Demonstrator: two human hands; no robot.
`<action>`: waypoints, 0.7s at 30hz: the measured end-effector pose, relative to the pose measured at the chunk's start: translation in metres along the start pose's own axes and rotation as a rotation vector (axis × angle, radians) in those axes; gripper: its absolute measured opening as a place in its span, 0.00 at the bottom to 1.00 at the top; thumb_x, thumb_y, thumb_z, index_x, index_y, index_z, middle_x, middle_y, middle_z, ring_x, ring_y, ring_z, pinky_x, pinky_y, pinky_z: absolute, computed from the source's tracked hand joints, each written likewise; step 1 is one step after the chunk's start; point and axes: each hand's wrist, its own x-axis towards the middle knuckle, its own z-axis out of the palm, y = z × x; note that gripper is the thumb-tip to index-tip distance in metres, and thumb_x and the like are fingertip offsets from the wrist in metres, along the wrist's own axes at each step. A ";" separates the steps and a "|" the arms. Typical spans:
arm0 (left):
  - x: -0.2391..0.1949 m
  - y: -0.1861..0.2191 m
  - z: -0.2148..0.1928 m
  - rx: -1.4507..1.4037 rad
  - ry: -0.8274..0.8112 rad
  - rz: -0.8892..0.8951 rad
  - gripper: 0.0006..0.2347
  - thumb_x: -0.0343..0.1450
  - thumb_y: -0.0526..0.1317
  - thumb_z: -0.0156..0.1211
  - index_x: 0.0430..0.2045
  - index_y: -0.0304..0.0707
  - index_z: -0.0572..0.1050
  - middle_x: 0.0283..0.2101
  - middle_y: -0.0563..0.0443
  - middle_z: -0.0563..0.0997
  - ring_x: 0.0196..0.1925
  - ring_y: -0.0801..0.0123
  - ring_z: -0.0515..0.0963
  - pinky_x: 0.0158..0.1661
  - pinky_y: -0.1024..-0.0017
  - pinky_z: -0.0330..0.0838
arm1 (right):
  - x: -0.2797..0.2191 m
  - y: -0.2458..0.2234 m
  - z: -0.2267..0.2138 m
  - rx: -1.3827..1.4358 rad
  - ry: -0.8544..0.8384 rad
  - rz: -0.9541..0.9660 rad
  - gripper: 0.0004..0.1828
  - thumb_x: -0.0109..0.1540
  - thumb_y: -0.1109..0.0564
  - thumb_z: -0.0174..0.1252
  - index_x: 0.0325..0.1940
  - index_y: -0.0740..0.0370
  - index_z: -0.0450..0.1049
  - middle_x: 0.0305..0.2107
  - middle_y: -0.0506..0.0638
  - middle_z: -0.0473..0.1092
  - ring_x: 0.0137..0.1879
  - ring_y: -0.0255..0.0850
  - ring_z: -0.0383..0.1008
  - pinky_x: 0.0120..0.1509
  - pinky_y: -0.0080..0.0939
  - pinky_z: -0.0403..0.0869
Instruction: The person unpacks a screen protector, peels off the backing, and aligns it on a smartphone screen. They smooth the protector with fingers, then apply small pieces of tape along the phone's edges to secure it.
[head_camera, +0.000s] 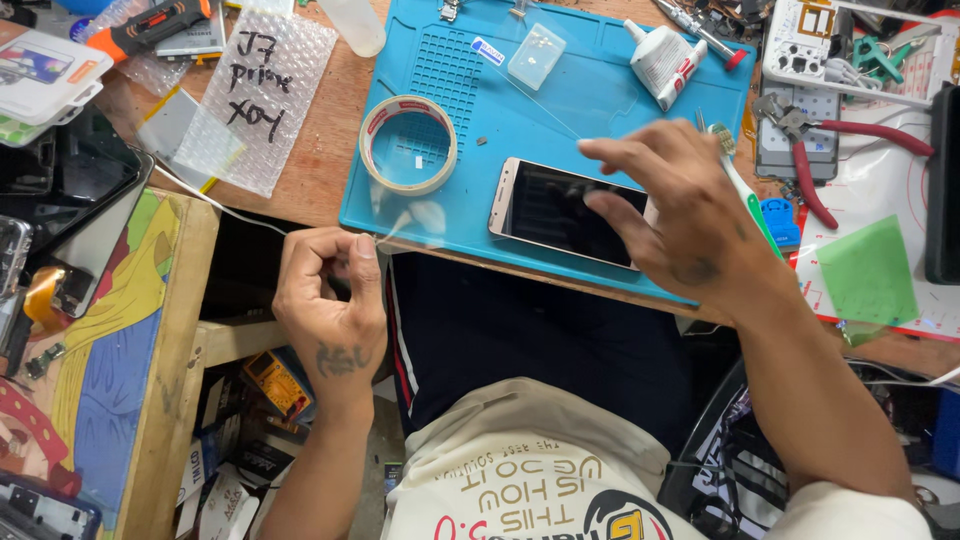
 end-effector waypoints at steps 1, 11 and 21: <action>-0.002 0.000 0.000 -0.009 0.003 0.005 0.07 0.77 0.36 0.62 0.32 0.31 0.75 0.37 0.54 0.75 0.34 0.77 0.69 0.37 0.78 0.67 | 0.012 -0.001 0.004 0.019 -0.017 0.004 0.21 0.67 0.53 0.63 0.65 0.54 0.74 0.45 0.51 0.73 0.59 0.48 0.71 0.68 0.50 0.64; -0.010 -0.002 -0.006 -0.047 0.008 -0.029 0.06 0.76 0.35 0.62 0.30 0.32 0.74 0.38 0.53 0.75 0.36 0.76 0.69 0.38 0.79 0.67 | 0.122 -0.017 0.015 0.043 -0.726 0.204 0.19 0.61 0.59 0.58 0.56 0.52 0.77 0.22 0.52 0.74 0.29 0.48 0.75 0.38 0.48 0.73; -0.021 -0.003 -0.018 -0.098 0.012 -0.042 0.06 0.76 0.36 0.62 0.32 0.31 0.74 0.39 0.52 0.74 0.38 0.76 0.69 0.40 0.79 0.67 | 0.133 -0.023 0.025 0.105 -0.728 0.052 0.12 0.61 0.66 0.51 0.41 0.60 0.80 0.32 0.51 0.80 0.40 0.41 0.81 0.44 0.44 0.76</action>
